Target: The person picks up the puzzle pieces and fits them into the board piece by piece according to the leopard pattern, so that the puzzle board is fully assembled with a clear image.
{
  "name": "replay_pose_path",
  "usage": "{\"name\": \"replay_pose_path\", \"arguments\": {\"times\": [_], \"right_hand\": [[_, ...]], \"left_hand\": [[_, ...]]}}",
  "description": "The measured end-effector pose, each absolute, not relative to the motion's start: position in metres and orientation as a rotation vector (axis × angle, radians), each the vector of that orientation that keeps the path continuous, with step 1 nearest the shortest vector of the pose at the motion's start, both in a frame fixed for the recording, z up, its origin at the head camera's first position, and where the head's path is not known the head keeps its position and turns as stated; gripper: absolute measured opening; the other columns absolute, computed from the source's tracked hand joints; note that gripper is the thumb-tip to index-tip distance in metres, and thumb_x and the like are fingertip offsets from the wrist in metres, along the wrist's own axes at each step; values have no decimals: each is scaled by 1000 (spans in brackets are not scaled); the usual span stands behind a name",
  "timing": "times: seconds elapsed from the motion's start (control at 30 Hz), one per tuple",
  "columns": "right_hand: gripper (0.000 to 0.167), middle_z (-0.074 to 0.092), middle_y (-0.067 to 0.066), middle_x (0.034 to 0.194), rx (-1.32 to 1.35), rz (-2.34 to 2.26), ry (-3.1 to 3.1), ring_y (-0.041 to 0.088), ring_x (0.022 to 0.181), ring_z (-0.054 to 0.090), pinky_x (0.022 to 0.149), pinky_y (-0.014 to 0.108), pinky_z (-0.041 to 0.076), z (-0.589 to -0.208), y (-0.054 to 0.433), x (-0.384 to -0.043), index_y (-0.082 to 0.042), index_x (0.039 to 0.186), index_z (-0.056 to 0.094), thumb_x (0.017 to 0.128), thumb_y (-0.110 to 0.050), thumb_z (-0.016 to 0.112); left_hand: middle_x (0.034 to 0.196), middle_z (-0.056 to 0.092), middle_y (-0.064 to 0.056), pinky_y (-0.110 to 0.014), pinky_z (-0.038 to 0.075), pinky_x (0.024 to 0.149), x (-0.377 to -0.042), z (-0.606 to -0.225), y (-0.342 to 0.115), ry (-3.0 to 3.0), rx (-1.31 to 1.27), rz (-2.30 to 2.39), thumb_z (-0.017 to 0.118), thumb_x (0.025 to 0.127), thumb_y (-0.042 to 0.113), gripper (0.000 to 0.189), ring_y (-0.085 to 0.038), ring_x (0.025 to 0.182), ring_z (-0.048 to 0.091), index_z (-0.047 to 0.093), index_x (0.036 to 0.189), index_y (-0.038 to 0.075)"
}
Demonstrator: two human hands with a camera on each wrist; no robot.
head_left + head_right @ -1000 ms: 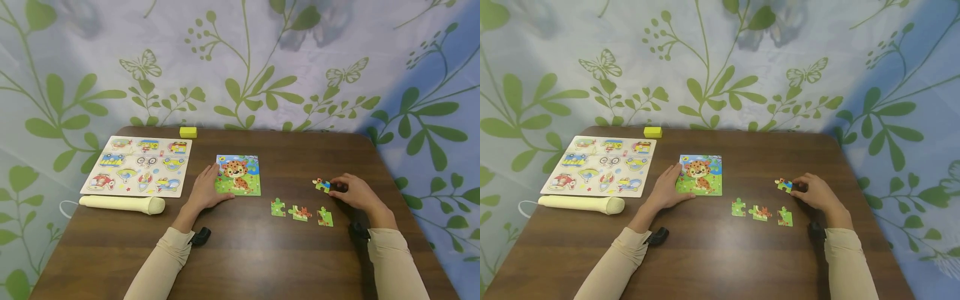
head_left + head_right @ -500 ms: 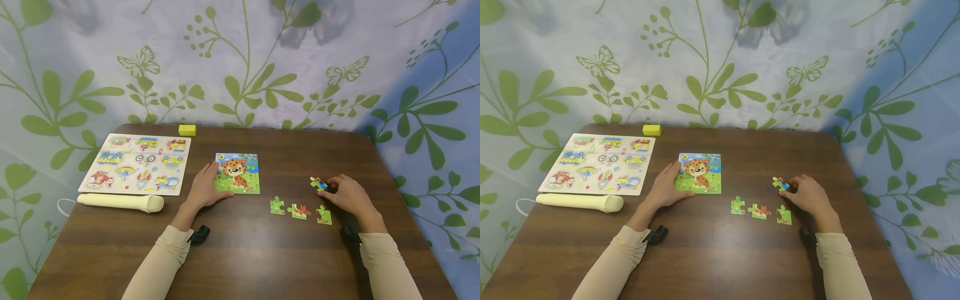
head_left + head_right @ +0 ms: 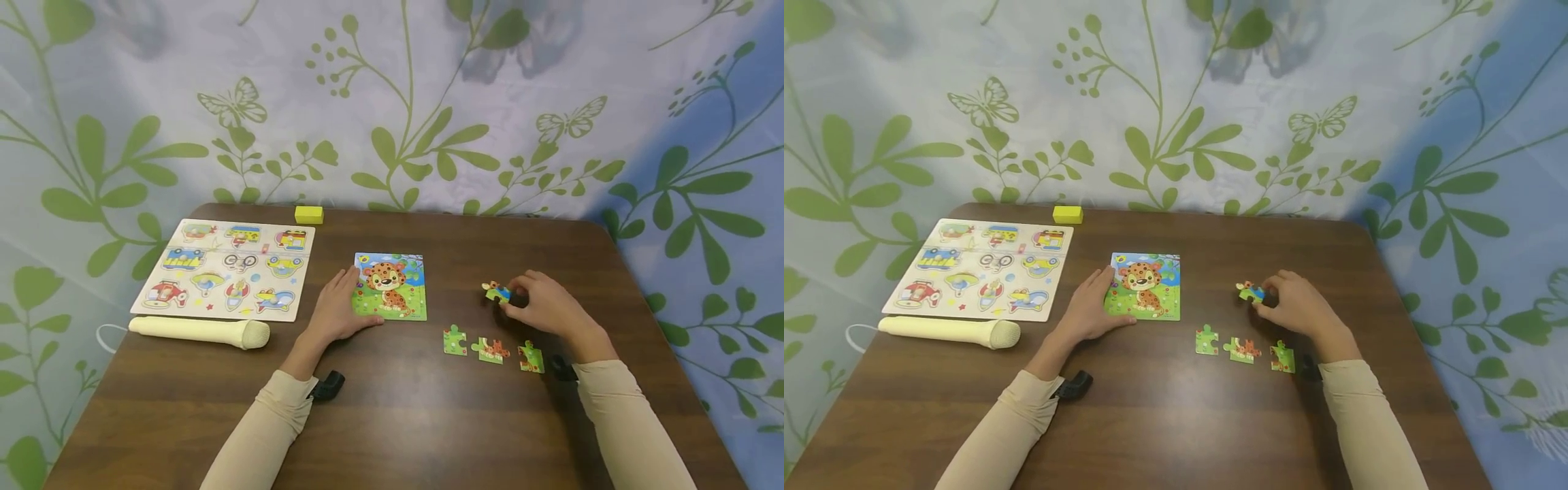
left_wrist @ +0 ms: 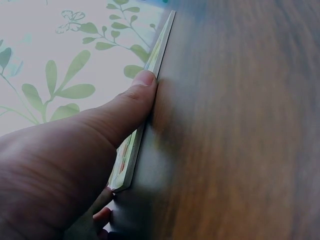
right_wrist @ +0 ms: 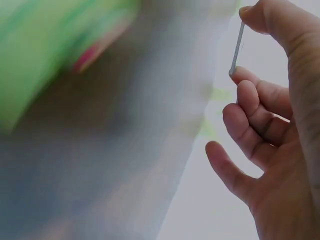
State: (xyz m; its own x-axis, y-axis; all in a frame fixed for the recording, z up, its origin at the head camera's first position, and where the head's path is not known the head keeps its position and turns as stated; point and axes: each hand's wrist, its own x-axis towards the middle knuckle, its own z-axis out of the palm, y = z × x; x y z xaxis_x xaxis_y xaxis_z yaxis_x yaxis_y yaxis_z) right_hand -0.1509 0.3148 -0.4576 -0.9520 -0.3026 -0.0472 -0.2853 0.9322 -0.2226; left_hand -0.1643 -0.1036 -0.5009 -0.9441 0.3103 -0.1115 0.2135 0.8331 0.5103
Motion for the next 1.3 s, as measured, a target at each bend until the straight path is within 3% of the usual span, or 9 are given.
{"name": "replay_pose_path", "arguments": {"times": [0.17,0.4,0.6,1.0,1.3], "right_hand": [[37,63,5,99,-770,-349,2958,22,90,59,81,45,54,-450,245,-176,-9,111,73,87,-37,77],[38,63,3,107,-921,-218,2890,21,95,57,83,42,52,-463,184,-198,-14,116,73,92,-43,72],[37,66,5,117,-885,-106,2896,27,109,60,93,50,52,-464,171,-202,-17,118,73,93,-44,72],[45,66,5,120,-857,-34,2941,28,111,59,96,52,51,-456,156,-200,-17,122,74,91,-51,73],[38,70,4,117,-822,-24,2952,28,108,61,98,53,51,-460,149,-200,-21,117,78,90,-47,76]], "left_hand": [[172,19,-11,-58,20,127,-164,-500,-103,2845,399,743,79,79,63,118,-33,160,16,18,164,7],[172,17,-10,-57,18,127,-162,-501,-98,2814,410,763,78,80,65,119,-32,160,14,16,165,8],[172,18,-11,-58,19,127,-163,-500,-98,2835,424,755,78,80,64,119,-32,160,16,18,164,7],[172,18,-11,-57,19,127,-163,-499,-101,2824,405,764,78,80,63,118,-33,160,15,17,164,7],[172,17,-11,-58,19,127,-165,-502,-103,2824,401,766,78,80,63,118,-33,160,15,17,164,8]]}}
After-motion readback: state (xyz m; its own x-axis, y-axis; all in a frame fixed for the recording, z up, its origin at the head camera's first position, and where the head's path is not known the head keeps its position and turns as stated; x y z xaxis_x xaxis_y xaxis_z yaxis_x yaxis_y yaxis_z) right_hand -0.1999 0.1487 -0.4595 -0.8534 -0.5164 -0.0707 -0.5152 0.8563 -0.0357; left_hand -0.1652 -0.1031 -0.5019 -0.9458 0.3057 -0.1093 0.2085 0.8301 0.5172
